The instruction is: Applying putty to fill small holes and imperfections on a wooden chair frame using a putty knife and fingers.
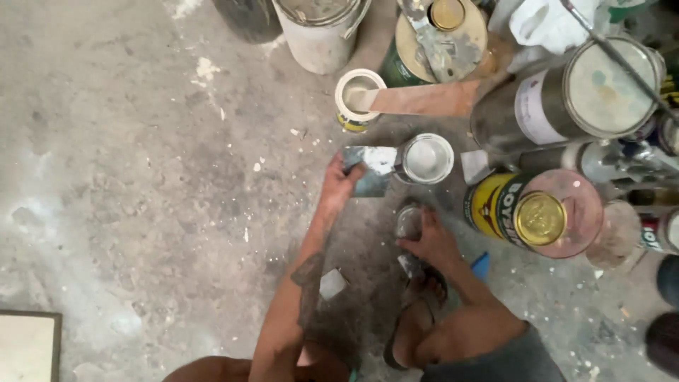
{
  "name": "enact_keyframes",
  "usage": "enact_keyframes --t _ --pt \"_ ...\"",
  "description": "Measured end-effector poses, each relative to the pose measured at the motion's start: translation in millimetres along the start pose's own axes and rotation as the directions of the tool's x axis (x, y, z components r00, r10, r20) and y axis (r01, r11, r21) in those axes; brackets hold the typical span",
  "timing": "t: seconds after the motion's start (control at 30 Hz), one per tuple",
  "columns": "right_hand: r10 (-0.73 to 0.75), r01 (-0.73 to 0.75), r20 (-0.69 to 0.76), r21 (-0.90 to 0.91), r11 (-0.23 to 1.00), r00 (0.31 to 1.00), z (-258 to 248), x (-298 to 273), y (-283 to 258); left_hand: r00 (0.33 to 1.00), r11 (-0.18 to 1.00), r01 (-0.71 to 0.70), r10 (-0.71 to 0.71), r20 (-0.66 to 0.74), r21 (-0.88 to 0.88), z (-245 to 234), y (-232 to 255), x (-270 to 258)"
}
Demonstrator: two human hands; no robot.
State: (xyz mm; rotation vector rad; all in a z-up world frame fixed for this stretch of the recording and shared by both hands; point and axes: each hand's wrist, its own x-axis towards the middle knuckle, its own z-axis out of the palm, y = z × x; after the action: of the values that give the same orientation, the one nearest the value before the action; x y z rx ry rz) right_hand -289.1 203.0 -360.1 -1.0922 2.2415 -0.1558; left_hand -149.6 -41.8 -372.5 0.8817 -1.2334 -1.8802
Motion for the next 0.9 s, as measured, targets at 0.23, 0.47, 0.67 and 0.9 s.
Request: enact_keyframes --t 0.23,0.47,0.67,0.9 --pt "0.275 -0.226 -0.072 0.391 0.892 0.959 -16 -15 59 0.983 0.983 0.063 -0.090 0.160 0.171 18 -38 -5" --pt "0.422 -0.383 0.130 0.706 0.597 0.897 -52 -14 66 0.982 0.959 0.185 -0.169 0.088 -0.216 76 -25 -39" --pt "-0.267 0.217 -0.526 -0.156 0.964 0.808 -91 -9 -8 0.974 0.946 0.202 -0.165 0.156 -0.256 93 -22 -52" --pt "-0.439 0.266 -0.562 -0.365 0.892 0.701 -57 20 -38 0.961 0.981 -0.144 0.108 0.254 0.129 107 -17 -59"
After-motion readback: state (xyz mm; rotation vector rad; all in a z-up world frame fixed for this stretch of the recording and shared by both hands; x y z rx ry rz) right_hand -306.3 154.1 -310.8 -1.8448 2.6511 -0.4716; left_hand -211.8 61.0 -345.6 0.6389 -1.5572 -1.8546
